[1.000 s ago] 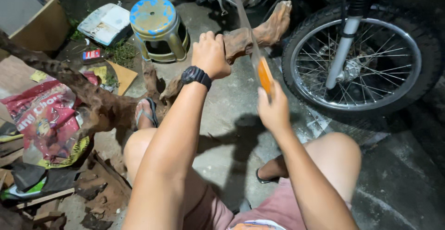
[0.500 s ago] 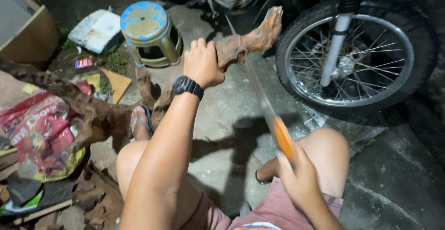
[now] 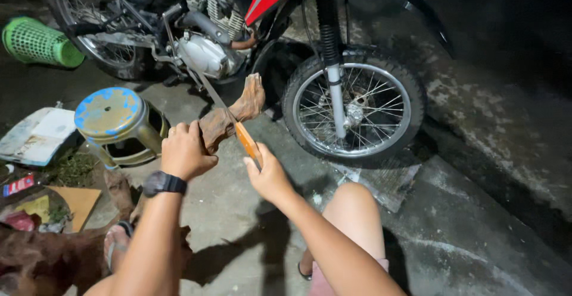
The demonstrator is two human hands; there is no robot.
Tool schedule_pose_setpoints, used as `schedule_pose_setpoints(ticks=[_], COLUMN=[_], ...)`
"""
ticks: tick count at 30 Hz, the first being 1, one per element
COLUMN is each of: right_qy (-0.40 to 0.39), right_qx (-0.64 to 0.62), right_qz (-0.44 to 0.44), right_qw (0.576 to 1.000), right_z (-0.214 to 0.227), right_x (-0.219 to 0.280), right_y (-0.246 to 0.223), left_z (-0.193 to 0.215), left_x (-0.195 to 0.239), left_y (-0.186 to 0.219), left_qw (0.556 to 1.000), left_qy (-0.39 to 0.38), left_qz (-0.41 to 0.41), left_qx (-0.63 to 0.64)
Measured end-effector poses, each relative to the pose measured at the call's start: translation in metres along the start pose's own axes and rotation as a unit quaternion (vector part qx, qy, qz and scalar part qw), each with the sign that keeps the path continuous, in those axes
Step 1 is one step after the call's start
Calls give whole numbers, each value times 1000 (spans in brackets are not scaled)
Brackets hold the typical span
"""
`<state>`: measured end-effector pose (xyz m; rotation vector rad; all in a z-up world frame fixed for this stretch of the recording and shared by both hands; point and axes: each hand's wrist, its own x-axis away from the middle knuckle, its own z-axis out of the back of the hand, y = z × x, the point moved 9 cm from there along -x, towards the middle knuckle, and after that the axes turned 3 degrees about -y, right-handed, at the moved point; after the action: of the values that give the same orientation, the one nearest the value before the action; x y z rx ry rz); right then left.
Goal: The person sits on the ground and uses a hand saw to cut a piece of driftwood held between their legs. They maintain a steady sawing motion throughout the clip, working on the same section of the wood.
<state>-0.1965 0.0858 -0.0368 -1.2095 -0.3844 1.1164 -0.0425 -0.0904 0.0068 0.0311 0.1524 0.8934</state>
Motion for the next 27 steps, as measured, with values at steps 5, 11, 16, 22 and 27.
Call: schedule_pose_setpoints(ticks=[5,11,16,22,27], right_qy=[15,13,-19,-46,-58], right_qx=[19,-2,-87,-164,-119], right_qz=[18,55,-35,-13,-19], right_qw=[1000,998,995,985,991], right_z=[1,7,7,2,3], right_x=[-2,-15,-4,-2,0], right_y=[14,19,1,-16,-3], left_z=[279,338,288,235,1], left_x=[60,86,70,53,34], left_y=[74,68,45,6,-32], left_qw=[922,870,885,883,958], left_qy=[304,419,418,440,-46], left_qz=[-240,-244,-197,-154,130], left_qx=[-1,-87,-65,-55,251])
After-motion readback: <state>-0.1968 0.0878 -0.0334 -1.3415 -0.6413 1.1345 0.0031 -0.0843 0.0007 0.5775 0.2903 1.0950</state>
